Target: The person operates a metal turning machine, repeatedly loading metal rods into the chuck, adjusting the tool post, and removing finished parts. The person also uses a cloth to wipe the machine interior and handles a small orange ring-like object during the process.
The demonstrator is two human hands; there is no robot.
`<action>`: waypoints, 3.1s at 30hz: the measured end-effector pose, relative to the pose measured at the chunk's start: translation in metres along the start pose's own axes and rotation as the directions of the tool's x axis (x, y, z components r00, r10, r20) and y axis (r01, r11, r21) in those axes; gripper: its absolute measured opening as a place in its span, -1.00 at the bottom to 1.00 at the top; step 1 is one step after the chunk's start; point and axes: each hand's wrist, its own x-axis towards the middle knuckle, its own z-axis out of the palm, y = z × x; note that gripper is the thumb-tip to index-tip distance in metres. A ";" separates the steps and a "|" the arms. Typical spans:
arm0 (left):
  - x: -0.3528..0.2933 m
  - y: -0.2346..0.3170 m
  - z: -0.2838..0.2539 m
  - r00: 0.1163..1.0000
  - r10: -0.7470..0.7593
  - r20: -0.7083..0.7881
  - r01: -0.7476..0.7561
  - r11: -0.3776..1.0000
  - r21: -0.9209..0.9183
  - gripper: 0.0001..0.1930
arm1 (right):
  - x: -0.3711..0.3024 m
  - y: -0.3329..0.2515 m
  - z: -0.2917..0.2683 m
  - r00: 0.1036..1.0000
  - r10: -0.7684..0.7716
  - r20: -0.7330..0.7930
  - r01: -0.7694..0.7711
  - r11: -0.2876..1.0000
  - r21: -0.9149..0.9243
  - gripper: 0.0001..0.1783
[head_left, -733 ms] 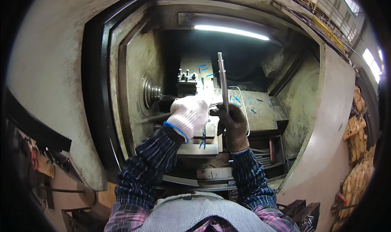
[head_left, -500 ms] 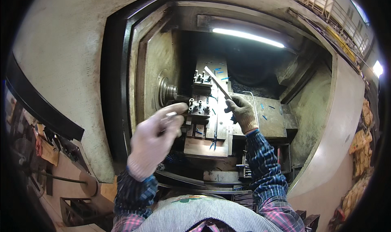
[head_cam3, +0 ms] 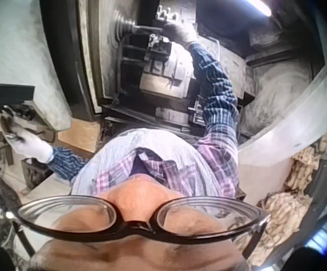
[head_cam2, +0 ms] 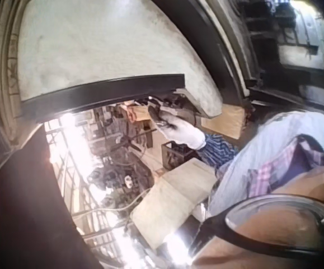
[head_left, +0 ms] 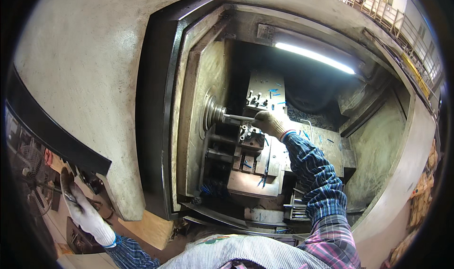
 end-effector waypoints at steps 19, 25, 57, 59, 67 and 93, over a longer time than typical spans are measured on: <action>-0.034 0.014 0.039 0.871 -0.431 -0.235 0.333 0.870 -0.364 -0.58 | 0.045 -0.006 0.003 0.933 0.148 0.327 -0.100 0.982 -0.158 -0.52; -0.032 0.009 0.038 0.882 -0.401 -0.247 0.337 0.904 -0.263 -0.59 | 0.066 -0.061 0.023 0.965 -0.093 0.245 0.059 0.988 0.143 -0.50; -0.046 0.079 0.044 0.940 0.227 -0.253 -0.226 0.974 0.035 -0.59 | -0.017 0.072 -0.041 0.922 0.150 -0.358 -0.114 0.986 0.119 -0.34; -0.047 0.069 0.043 0.945 0.200 -0.260 -0.204 0.979 0.009 -0.59 | -0.030 0.144 -0.020 0.874 0.403 -0.273 -0.393 0.915 0.092 -0.18; -0.045 0.059 0.045 0.945 0.188 -0.266 -0.197 0.980 -0.007 -0.60 | -0.052 0.163 0.046 0.704 0.710 -0.010 -0.705 0.697 -0.132 -0.05; -0.054 0.085 0.038 0.974 0.227 -0.006 -0.216 0.917 -0.337 -0.59 | -0.338 -0.003 0.203 0.747 0.658 -0.091 -0.602 0.728 0.328 -0.55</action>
